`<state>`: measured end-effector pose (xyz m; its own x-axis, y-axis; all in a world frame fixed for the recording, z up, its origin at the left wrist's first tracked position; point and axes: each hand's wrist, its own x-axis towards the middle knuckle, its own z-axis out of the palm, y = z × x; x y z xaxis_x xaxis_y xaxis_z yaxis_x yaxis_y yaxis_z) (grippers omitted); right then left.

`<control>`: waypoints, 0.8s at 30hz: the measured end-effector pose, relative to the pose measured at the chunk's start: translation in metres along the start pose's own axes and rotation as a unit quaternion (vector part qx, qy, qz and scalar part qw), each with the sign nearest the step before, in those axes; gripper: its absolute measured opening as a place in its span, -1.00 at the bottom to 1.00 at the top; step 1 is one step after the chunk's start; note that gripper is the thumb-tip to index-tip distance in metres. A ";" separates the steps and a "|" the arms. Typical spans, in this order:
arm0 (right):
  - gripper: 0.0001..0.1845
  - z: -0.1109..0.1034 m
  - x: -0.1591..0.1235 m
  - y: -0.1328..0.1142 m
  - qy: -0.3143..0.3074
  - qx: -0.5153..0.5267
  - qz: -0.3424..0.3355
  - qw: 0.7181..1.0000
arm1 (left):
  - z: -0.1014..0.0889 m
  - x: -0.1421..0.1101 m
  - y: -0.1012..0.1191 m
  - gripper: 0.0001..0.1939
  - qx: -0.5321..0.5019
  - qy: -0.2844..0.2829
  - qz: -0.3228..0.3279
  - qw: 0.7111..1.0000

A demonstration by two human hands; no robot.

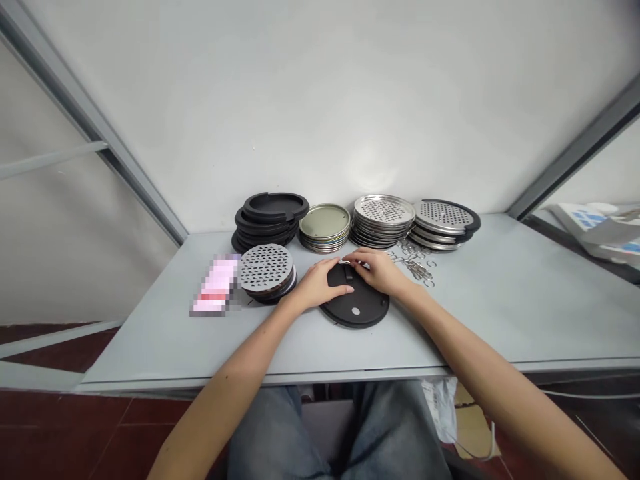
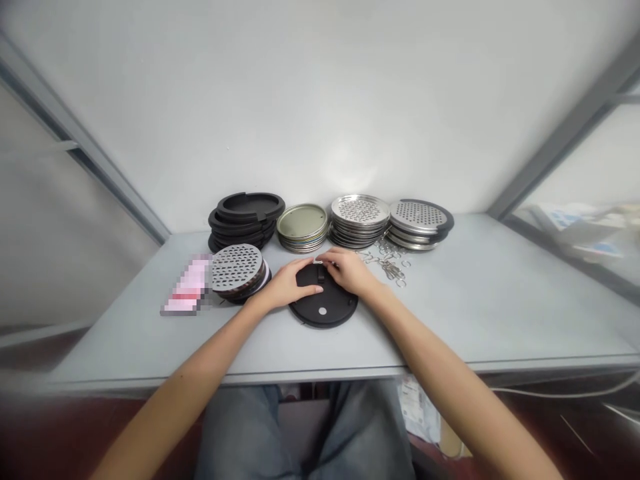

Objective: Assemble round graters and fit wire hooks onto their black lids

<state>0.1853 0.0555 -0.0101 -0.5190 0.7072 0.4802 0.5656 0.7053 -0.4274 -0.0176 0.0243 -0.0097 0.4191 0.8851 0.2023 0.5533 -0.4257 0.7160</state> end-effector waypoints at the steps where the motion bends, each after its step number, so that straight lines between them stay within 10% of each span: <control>1: -0.68 -0.001 0.000 0.000 -0.005 0.001 -0.001 1.000 | 0.000 0.000 0.000 -0.21 -0.002 0.000 0.000 1.000; 24: -0.67 0.003 -0.002 0.014 0.013 -0.022 -0.048 0.998 | 0.000 0.000 0.007 -0.22 0.001 0.003 -0.026 1.000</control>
<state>0.1926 0.0644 -0.0192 -0.5558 0.6337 0.5380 0.5419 0.7670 -0.3436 -0.0136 0.0214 -0.0042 0.3851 0.9073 0.1688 0.5765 -0.3794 0.7237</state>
